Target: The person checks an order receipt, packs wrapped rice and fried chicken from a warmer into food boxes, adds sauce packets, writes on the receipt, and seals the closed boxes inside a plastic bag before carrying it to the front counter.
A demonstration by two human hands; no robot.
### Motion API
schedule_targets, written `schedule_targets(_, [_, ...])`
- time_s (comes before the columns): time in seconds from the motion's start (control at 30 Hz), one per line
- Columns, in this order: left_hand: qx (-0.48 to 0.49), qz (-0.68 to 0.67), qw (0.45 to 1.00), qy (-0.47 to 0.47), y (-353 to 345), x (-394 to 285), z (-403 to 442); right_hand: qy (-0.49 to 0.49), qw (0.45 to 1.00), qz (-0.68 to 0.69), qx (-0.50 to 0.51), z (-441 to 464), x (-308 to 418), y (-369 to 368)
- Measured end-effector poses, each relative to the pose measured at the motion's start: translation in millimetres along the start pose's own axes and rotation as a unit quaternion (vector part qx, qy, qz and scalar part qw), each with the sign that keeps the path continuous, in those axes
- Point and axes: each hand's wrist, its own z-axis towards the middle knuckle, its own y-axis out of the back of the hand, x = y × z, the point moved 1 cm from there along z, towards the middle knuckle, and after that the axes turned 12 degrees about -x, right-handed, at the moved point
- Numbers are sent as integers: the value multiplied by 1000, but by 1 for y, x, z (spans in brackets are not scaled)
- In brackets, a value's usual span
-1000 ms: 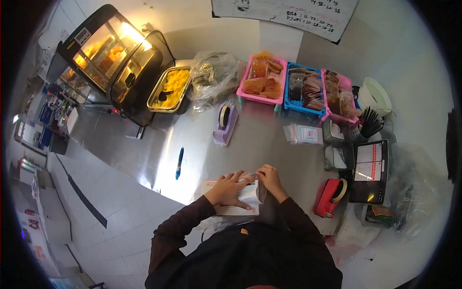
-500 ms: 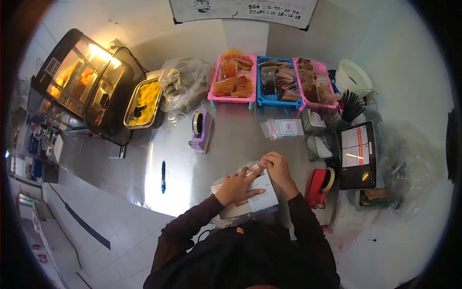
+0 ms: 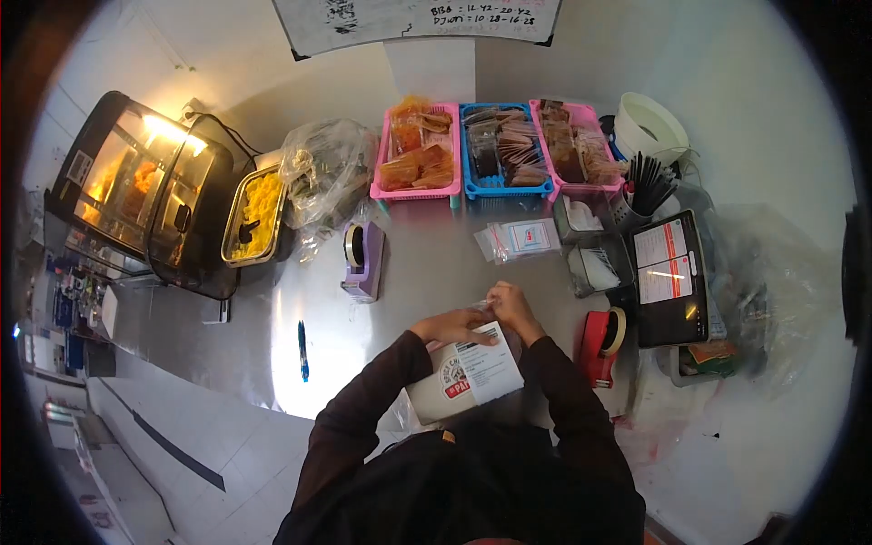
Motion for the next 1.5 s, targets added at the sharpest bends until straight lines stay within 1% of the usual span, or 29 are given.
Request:
schedule_targets(0.03, [-1,127,992,-5,-6,25,9,-27,999,20,-18,4,13,6])
schedule_targets(0.13, [15,211,976,-45,-11,22,3,17,993,47,-103,6,38,13])
schedule_targets(0.17, [16,306,952,-15,-9,-3,-8,7,992,64,-110,5,44,17])
schedule_targets(0.27, [-12,347,938,8,-14,-23,-15,-20,987,104,-124,6,53,23])
schedule_targets(0.33, [-132,325,935,-44,-29,17,-11,-36,985,117,-122,3,52,25])
schedule_targets(0.37, [-194,313,927,-71,-33,33,-7,-36,990,103,-94,1,50,27])
schedule_targets(0.4, [-215,161,962,-45,-31,39,-4,-36,993,89,-68,-2,47,30])
schedule_targets(0.43, [-228,6,973,-17,-27,43,-2,-38,995,77,-43,-7,44,32])
schedule_targets(0.47, [-233,-147,961,13,-24,49,-1,-37,998,44,-12,-11,47,42])
schedule_targets(0.5, [-364,-77,928,-10,-24,63,6,-38,999,10,17,-16,49,58])
schedule_targets(0.53, [-369,18,928,-41,-21,74,9,-36,998,-26,48,-21,50,69])
schedule_targets(0.6, [-377,203,898,-102,-13,88,8,-77,996,-12,44,-37,47,77])
schedule_targets(0.63, [-346,187,919,-35,-13,89,10,-97,994,-3,42,-47,47,78])
schedule_targets(0.7, [-275,151,944,99,-17,91,13,-118,992,34,33,-76,39,66])
schedule_targets(0.73, [-295,142,940,96,-17,96,15,-130,990,53,25,-87,36,62])
schedule_targets(0.8, [-330,123,931,91,-25,110,17,-192,979,61,37,-101,43,75])
schedule_targets(0.83, [-323,27,940,102,-27,110,14,-223,972,66,41,-107,45,80])
schedule_targets(0.9, [-297,-164,933,123,-30,97,8,-150,987,52,11,-124,44,86])
schedule_targets(0.93, [-260,-183,941,112,-29,86,5,-116,992,42,-4,-130,45,89])
schedule_targets(1.0, [-185,-224,953,89,-28,68,3,-117,993,-2,6,-131,67,96])
schedule_targets(1.1, [-84,-201,970,109,-25,64,9,-100,992,-72,5,-135,73,89])
schedule_targets(1.17, [-92,-30,993,67,-31,70,16,-92,990,-106,-2,-134,79,87])
schedule_targets(1.2, [-95,56,993,45,-33,72,19,-92,989,-116,-6,-134,84,89])
schedule_targets(1.23, [-108,92,989,35,-34,64,17,-91,988,-126,-9,-134,88,90])
schedule_targets(1.3, [-135,162,977,16,-34,41,10,-122,978,-167,34,-141,88,86])
schedule_targets(1.33, [-177,157,972,-13,-34,45,11,-137,971,-187,56,-144,88,85])
schedule_targets(1.4, [-260,143,952,-70,-34,62,12,-114,980,-163,10,-145,94,87])
schedule_targets(1.43, [-199,162,965,-46,-33,69,17,-103,983,-151,-11,-146,96,88])
schedule_targets(1.5, [-74,196,978,4,-26,76,28,-117,981,-145,-56,-146,93,89])
